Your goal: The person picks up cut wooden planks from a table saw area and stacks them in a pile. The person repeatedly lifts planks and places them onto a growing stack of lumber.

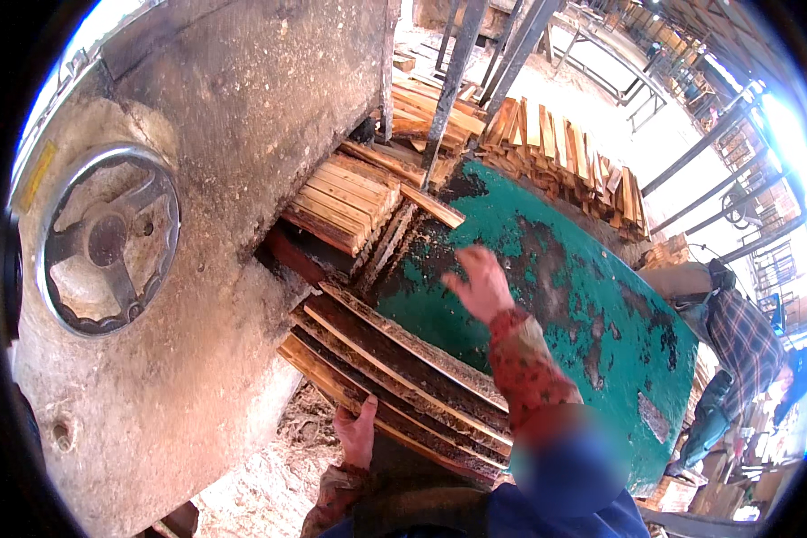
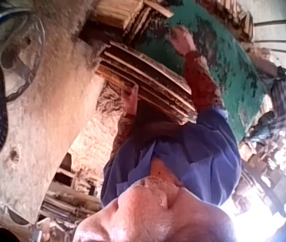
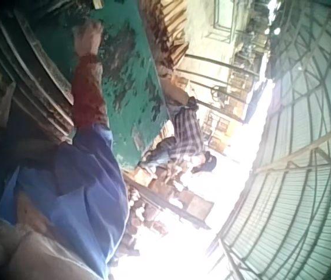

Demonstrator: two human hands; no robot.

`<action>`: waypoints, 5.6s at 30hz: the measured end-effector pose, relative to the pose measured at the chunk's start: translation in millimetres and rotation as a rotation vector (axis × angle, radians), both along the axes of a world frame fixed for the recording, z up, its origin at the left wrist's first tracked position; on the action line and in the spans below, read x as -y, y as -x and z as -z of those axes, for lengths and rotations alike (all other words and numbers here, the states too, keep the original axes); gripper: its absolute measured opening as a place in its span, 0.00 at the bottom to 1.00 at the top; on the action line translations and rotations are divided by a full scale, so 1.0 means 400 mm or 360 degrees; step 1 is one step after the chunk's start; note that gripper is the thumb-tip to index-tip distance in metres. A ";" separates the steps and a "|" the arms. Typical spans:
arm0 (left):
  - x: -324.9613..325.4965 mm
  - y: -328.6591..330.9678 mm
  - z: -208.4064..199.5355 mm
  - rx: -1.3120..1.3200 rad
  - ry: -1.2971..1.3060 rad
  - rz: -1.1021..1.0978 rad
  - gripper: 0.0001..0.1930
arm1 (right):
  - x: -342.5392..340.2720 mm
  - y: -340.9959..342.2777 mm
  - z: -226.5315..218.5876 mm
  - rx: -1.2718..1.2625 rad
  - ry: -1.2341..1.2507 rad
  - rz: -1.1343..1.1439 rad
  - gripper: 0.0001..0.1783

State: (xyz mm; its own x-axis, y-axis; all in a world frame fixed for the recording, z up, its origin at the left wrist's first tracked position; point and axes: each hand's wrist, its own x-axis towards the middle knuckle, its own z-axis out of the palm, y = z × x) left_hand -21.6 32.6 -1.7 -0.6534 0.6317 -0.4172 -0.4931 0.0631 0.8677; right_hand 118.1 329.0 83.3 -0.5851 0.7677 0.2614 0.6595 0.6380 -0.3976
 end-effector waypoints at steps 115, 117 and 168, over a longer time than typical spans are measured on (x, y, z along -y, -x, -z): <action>0.019 -0.034 -0.020 -0.0031 -0.0072 0.0002 0.23 | 0.395 -0.038 0.012 0.0456 0.0665 0.0006 0.57; 0.019 -0.030 -0.036 -0.0012 -0.0036 0.0033 0.24 | 0.398 -0.045 0.017 0.0361 0.0660 0.0011 0.55; 0.049 -0.031 -0.056 -0.0001 -0.0079 0.0012 0.27 | 0.096 0.588 0.139 0.0652 0.0191 -0.0309 0.16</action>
